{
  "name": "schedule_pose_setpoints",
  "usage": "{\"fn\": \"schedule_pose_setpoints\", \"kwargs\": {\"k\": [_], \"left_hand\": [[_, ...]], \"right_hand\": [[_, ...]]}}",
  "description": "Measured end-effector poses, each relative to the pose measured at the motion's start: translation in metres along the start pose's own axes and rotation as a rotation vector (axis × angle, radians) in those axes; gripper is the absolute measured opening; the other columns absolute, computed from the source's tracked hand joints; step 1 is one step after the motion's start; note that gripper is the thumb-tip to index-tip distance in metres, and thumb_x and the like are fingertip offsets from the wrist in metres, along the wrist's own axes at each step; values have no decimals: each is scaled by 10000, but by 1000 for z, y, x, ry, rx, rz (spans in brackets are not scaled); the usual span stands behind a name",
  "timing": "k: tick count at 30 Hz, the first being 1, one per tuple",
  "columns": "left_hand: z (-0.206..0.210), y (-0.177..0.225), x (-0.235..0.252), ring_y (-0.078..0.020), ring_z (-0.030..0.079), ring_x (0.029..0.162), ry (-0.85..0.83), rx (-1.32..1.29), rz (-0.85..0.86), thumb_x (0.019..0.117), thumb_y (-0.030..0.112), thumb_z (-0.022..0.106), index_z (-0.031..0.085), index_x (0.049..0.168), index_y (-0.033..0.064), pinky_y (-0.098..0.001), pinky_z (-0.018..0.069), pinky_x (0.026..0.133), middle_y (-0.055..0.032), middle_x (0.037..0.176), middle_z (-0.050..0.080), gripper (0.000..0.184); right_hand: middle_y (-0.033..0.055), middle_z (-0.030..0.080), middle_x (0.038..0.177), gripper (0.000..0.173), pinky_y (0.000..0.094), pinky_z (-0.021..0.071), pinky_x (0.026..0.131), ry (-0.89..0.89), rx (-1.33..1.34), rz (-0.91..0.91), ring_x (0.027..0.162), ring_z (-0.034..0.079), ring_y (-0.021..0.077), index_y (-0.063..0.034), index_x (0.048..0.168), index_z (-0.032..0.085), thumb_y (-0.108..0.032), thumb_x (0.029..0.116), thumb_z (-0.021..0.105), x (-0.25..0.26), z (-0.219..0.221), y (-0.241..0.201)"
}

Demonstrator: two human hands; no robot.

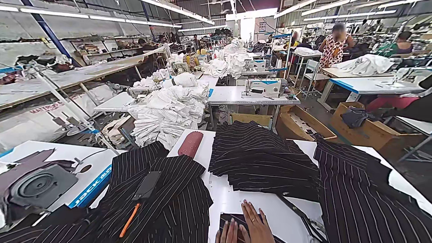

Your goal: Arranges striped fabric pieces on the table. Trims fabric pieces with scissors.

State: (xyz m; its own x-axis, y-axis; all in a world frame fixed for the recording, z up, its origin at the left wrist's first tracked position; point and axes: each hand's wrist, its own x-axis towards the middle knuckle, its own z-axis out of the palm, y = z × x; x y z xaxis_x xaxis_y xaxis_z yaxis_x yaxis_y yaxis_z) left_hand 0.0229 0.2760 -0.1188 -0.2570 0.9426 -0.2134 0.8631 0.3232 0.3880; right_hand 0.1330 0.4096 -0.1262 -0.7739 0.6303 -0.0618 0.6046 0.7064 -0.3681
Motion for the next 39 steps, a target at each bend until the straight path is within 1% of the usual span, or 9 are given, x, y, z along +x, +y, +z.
{"fn": "schedule_pose_setpoints", "kwargs": {"k": [6,12,18,20,23,26,28,33,39], "left_hand": [[-4,-13,13,-326,218,1566,92,-67,22,1060,470,405,293,1606,43,-636,95,1239,-100,1686,264,702],[-6,-15,13,-266,161,1584,41,-31,-39,1056,511,392,231,1629,71,-604,43,1252,-67,1709,203,740],[-4,-20,15,-304,171,1580,126,-44,-112,1062,498,387,254,1622,65,-634,32,1239,-75,1697,240,721],[-7,-17,18,-313,257,1554,184,-92,-170,1048,473,462,371,1590,105,-617,93,1242,-102,1648,358,661],[-21,-13,28,-410,501,1345,242,-193,-271,970,466,646,656,1340,91,-610,314,1135,-208,1349,618,527],[-43,-21,33,-371,620,1203,94,-316,-282,1019,392,610,692,1223,29,-546,414,1082,-194,1196,702,425],[-61,-38,28,-400,678,1124,178,-449,-293,1032,316,610,679,1210,-20,-576,492,1027,-241,1145,713,387],[-116,-90,-6,-490,670,1074,525,-385,-497,1036,251,610,674,1190,-46,-675,488,945,-296,1114,699,341],[-144,-125,-31,-533,607,1180,655,-282,-696,1071,254,537,632,1235,-64,-719,431,967,-337,1219,647,369]], "right_hand": [[158,386,1627,539,661,192,1215,23,85,-23,1519,342,359,7,1535,436,-286,1084,409,-36,-1,-20],[66,330,1669,666,612,165,1241,12,-2,33,1547,301,258,-72,1590,372,-474,1061,419,-41,-3,11],[108,356,1652,765,619,178,1233,119,-57,137,1536,325,290,-22,1580,367,-542,1026,452,-53,-2,22],[115,361,1649,811,611,185,1234,161,-82,180,1537,323,284,-7,1577,364,-574,1004,460,-52,2,24],[139,329,1660,859,590,166,1247,169,-84,268,1551,287,289,13,1577,345,-599,988,468,-43,3,21],[188,238,1685,930,567,115,1263,103,-42,344,1576,198,324,47,1593,265,-629,986,465,-33,0,13],[233,255,1667,930,567,157,1257,126,38,314,1564,220,366,76,1576,281,-609,985,498,-32,-2,0],[175,411,1609,658,577,251,1231,112,189,10,1515,356,336,21,1534,430,-403,1036,505,-74,-7,-50],[122,486,1570,482,583,317,1197,2,227,-155,1478,430,299,-23,1493,517,-235,1067,440,-150,-1,-40]]}}
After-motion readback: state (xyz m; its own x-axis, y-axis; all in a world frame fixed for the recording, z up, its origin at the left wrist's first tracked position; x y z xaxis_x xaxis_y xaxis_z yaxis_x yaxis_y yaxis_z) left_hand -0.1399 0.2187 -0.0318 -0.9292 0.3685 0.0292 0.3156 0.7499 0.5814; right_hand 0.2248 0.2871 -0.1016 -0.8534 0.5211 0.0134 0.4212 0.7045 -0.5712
